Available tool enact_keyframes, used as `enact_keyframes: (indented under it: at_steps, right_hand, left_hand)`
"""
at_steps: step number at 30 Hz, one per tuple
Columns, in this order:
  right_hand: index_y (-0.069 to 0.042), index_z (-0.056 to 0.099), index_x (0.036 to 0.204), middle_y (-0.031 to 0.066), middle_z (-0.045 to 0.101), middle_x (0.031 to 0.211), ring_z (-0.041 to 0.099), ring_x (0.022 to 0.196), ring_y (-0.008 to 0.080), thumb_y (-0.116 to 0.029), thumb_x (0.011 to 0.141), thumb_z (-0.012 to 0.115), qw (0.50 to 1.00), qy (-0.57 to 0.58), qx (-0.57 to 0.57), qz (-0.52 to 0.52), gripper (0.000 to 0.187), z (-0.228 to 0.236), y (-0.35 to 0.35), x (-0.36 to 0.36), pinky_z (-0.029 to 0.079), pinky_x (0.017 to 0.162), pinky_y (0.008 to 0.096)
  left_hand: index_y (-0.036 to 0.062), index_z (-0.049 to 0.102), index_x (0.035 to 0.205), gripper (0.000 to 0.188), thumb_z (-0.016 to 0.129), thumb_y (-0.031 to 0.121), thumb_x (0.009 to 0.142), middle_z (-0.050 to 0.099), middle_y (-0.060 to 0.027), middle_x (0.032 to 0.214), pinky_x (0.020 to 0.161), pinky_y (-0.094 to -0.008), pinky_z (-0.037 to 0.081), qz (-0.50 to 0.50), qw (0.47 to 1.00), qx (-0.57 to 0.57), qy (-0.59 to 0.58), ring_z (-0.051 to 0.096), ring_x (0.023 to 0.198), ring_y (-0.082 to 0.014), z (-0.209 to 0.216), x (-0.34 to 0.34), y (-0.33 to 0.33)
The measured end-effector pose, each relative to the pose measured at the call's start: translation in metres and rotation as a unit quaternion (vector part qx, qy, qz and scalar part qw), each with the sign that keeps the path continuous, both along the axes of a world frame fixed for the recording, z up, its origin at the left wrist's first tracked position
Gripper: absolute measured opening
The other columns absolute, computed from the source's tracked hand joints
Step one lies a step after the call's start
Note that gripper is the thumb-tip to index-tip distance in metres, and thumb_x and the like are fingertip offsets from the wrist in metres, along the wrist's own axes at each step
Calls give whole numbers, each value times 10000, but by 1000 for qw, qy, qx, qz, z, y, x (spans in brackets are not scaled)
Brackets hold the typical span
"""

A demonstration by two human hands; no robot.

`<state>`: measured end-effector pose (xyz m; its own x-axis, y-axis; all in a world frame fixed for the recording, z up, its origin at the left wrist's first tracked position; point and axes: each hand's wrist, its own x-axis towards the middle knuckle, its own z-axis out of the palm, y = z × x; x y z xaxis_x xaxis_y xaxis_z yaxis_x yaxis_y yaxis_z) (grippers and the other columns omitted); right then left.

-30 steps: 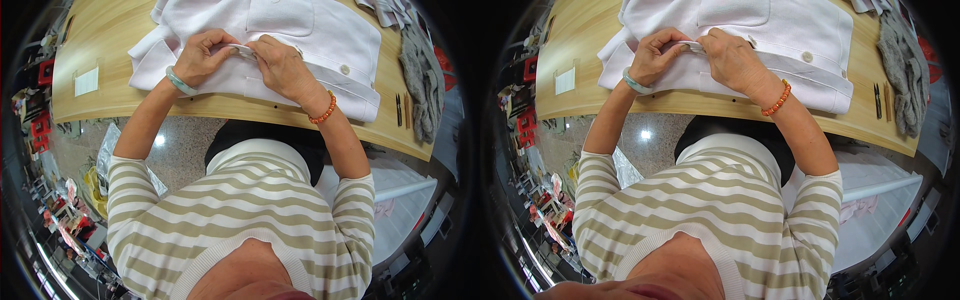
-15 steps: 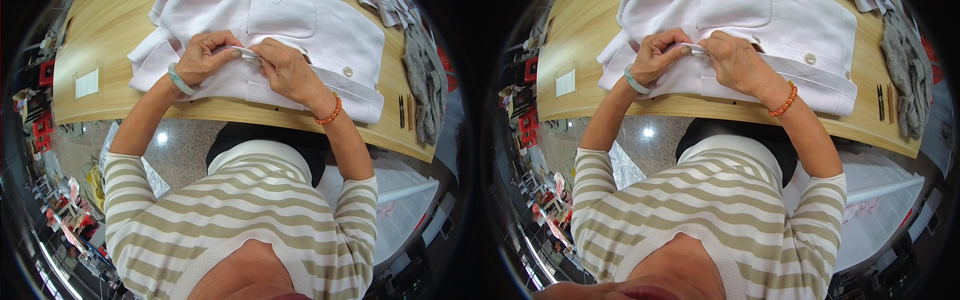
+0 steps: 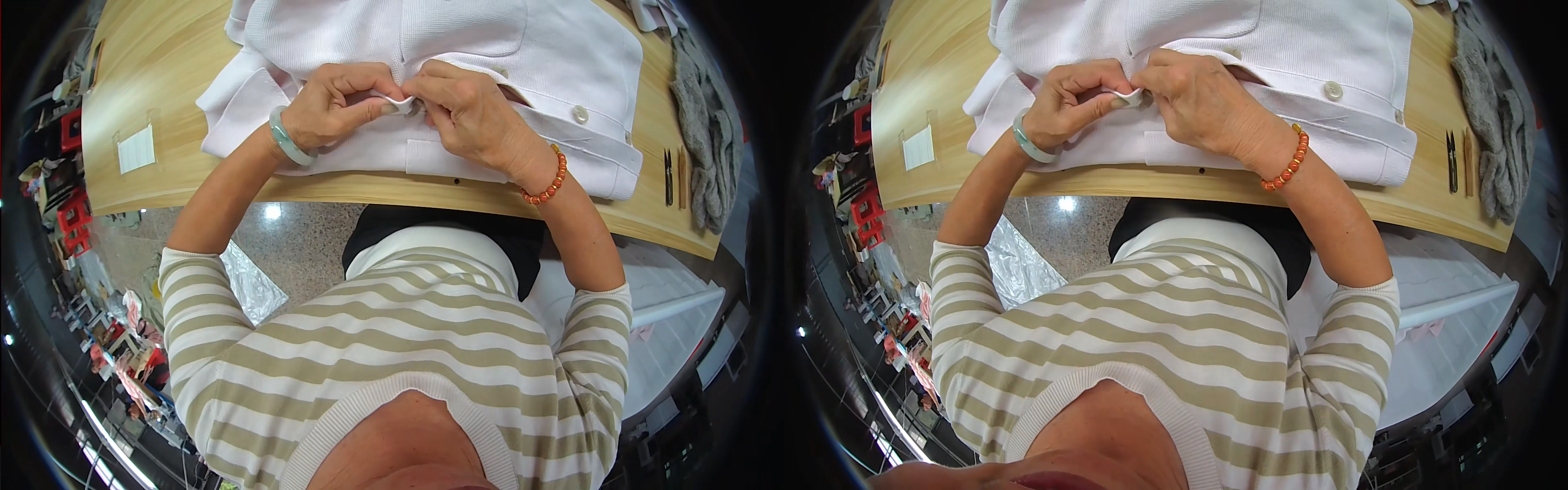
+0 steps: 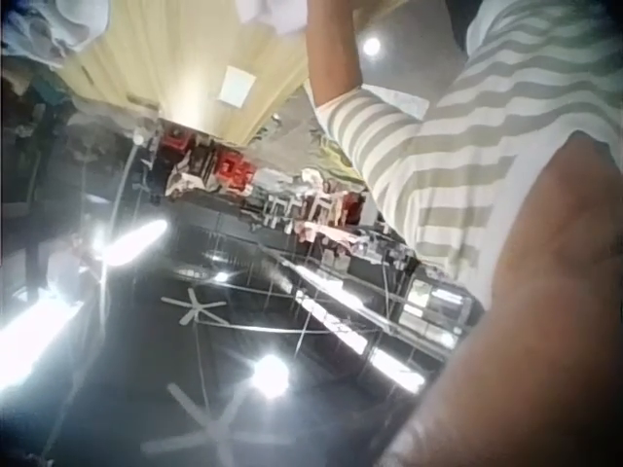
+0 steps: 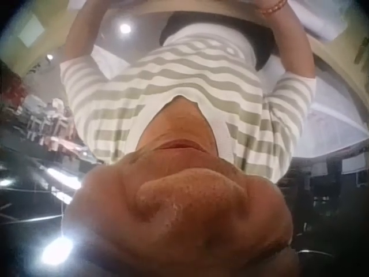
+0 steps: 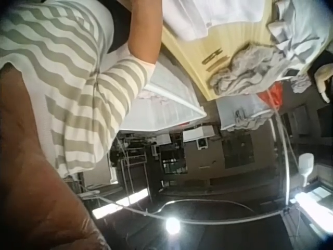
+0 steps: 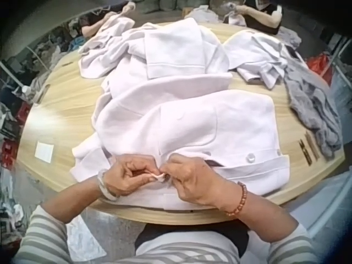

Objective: Inspecting and trimming loose threads from white shirts on a factory table.

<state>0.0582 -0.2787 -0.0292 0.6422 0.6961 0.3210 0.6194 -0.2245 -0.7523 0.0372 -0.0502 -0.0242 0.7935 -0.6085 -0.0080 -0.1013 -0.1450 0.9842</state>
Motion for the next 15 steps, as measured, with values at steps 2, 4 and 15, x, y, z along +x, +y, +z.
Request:
enact_keyframes:
  at_steps: [2,4,15]
  right_hand:
    - [12,636,1012,111,567,793,602,618,206,81,838,527,999,-44,0,6,217,-1,0,3,489,594,299]
    - [12,636,1009,121,568,785,603,630,230,62,842,539,1000,8,0,4,200,1,0,7,488,609,313]
    - [-23,673,938,131,654,833,619,691,283,-99,837,652,986,-37,-138,-86,128,29,-55,-15,494,656,349]
  left_hand:
    - [-25,641,987,135,603,58,889,595,6,875,754,-203,424,15,999,-2,36,520,826,-51,-1,0,-1]
    - [-29,637,992,143,602,58,883,604,0,882,764,-205,432,29,997,-4,71,528,833,-53,0,0,-3]
    - [-23,643,933,170,686,131,877,653,-9,841,774,-207,464,169,978,118,-46,564,803,-56,10,-13,4]
